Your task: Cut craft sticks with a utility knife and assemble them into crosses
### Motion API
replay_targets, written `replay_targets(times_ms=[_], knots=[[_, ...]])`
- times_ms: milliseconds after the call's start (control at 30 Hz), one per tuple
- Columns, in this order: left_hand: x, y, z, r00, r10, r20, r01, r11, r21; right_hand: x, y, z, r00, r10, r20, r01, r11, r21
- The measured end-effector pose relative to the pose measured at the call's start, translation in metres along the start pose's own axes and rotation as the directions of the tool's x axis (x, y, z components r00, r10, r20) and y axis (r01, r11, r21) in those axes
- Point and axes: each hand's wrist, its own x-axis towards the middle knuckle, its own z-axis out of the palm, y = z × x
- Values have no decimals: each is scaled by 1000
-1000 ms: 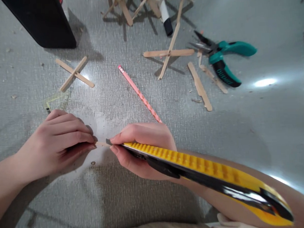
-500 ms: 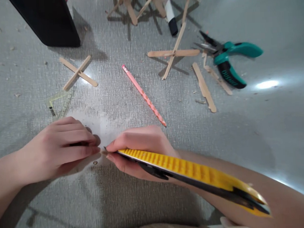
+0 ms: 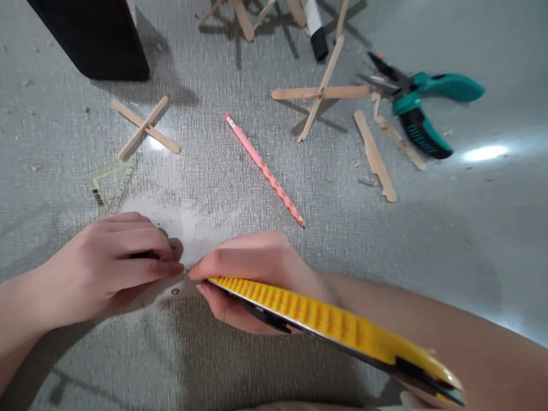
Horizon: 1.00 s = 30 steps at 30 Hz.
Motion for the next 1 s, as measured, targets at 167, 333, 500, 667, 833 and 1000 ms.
replay_targets(times_ms=[167,333,500,667,833,1000], knots=[[1,1,0,1000,5,-4,-4,1000,28,1,0,0,1000,-18,-12,18,1000,14],[0,1,0,1000,9,-4,-8,999,33,1,-1,1,1000,0,-7,0,1000,29],[0,1,0,1000,0,3,-1,998,62,3,-1,0,1000,-3,11,3,1000,19],[2,4,0,999,24,30,-29,985,168,5,-1,-1,997,-39,71,41,999,-29],[4,5,1,999,41,15,-44,972,231,4,-3,-1,994,-21,103,28,997,-66],[4,4,2,1000,18,15,-20,979,205,4,-3,1,994,-45,102,53,995,-82]])
